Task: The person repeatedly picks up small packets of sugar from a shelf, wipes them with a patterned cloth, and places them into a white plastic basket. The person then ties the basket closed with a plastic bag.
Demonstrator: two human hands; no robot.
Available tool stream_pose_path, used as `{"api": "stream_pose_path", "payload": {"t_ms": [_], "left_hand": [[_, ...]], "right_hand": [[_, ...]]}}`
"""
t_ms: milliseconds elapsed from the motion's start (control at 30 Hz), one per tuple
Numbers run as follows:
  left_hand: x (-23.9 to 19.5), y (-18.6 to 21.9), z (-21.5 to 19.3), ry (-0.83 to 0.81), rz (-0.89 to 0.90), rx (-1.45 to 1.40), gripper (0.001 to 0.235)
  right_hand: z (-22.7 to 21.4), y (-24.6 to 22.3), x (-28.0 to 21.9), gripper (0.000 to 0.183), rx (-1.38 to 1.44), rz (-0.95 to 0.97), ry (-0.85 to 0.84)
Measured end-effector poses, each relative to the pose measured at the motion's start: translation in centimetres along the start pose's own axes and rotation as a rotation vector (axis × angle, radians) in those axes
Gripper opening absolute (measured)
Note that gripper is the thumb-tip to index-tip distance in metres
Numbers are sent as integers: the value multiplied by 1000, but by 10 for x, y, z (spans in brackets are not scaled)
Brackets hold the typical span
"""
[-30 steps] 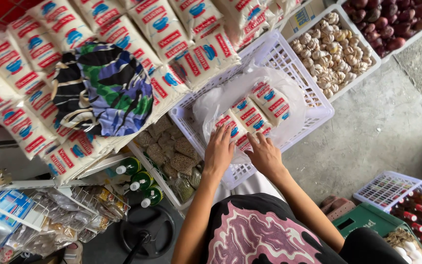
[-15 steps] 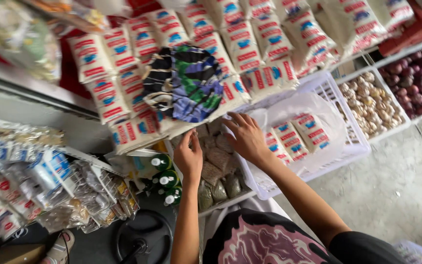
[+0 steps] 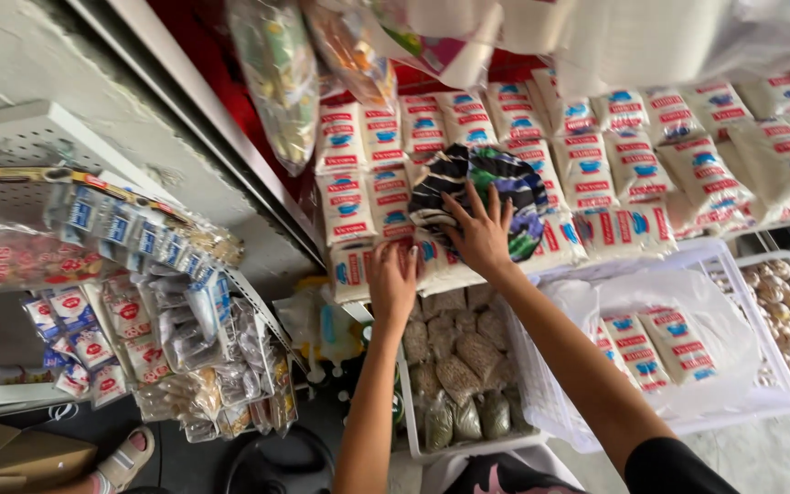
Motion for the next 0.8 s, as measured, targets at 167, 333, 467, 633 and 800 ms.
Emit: {"api": "stream_pose_path", "payload": {"t_ms": [167,333,467,633,800], "left_hand": [[10,-4,36,-106,-90,82,45],[6,13,33,-118,-138,32,44],[4,13,43,-54,-159,139,49],[13,12,43,-76,-185,103,47],[13,15,31,-52,-172,-58,38]], "right_hand": [[-10,3,1,48,42,-65,99],[-23,24,-8,39,279,-35,212],[-15,70,-19,33,640,216,339],[-18,78,-40,34,968,263,493],[-32,61,-73,35,933,172,683]]}}
Point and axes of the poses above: each hand's wrist, its own x-axis towards the middle knuckle, its own z-axis out of the palm, y = z × x, the point moved 6 cm from there along x, towards the middle knuckle, and after that the axes turned 15 degrees about x, right-handed, at the moved point
